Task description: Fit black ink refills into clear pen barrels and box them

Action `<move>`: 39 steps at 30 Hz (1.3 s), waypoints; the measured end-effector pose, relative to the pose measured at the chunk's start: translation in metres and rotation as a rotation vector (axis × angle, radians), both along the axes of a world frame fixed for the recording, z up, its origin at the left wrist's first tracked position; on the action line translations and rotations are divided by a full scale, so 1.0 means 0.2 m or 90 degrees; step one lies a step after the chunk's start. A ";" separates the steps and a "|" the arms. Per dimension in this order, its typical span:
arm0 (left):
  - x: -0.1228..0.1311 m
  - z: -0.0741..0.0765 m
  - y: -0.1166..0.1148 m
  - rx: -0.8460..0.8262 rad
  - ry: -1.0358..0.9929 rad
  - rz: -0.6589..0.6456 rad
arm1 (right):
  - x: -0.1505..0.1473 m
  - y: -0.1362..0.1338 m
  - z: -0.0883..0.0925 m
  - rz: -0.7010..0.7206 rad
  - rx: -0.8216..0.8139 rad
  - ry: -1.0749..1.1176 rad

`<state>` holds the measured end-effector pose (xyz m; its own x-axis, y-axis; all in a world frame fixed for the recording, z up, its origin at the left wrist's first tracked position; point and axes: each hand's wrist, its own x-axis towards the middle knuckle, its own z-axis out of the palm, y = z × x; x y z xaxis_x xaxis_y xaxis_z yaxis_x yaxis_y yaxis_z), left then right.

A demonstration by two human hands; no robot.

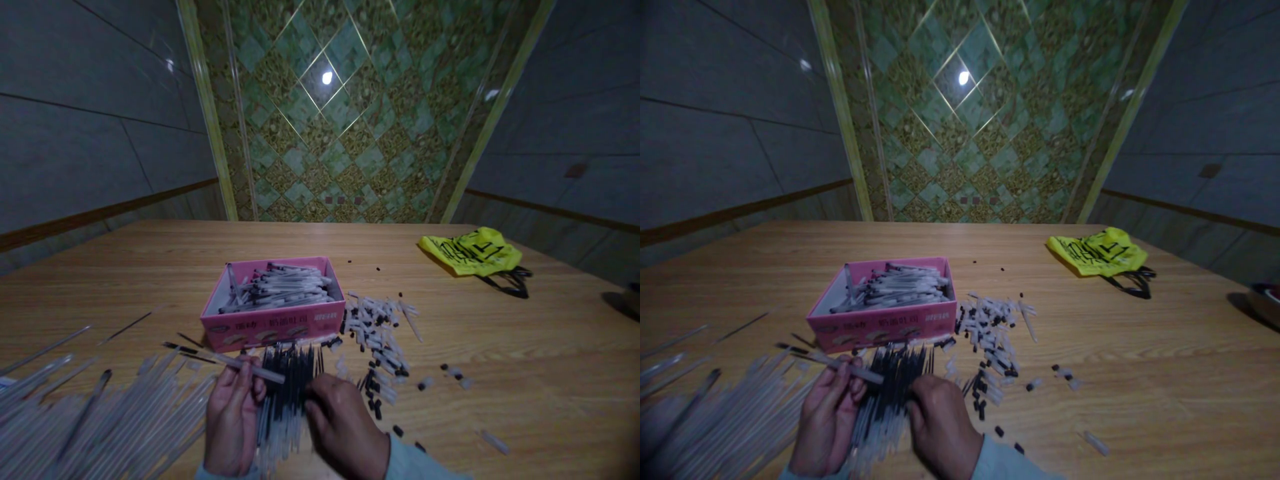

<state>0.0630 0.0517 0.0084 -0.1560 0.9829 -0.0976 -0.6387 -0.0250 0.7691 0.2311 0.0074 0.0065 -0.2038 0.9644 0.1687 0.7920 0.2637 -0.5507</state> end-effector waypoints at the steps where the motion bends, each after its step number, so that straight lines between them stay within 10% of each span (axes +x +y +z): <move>1: -0.01 0.00 0.00 -0.001 0.004 -0.002 | 0.02 0.02 0.01 -0.018 -0.002 -0.005; 13: -0.03 -0.03 0.01 0.000 -0.003 -0.016 | 0.27 0.05 0.18 0.228 -0.073 -0.192; 20: -0.02 -0.05 0.01 0.000 0.001 -0.023 | 0.25 0.05 0.09 0.249 -0.070 -0.277; 39: -0.02 -0.05 0.01 -0.010 -0.004 -0.044 | 0.09 -0.02 0.18 0.524 0.201 -0.502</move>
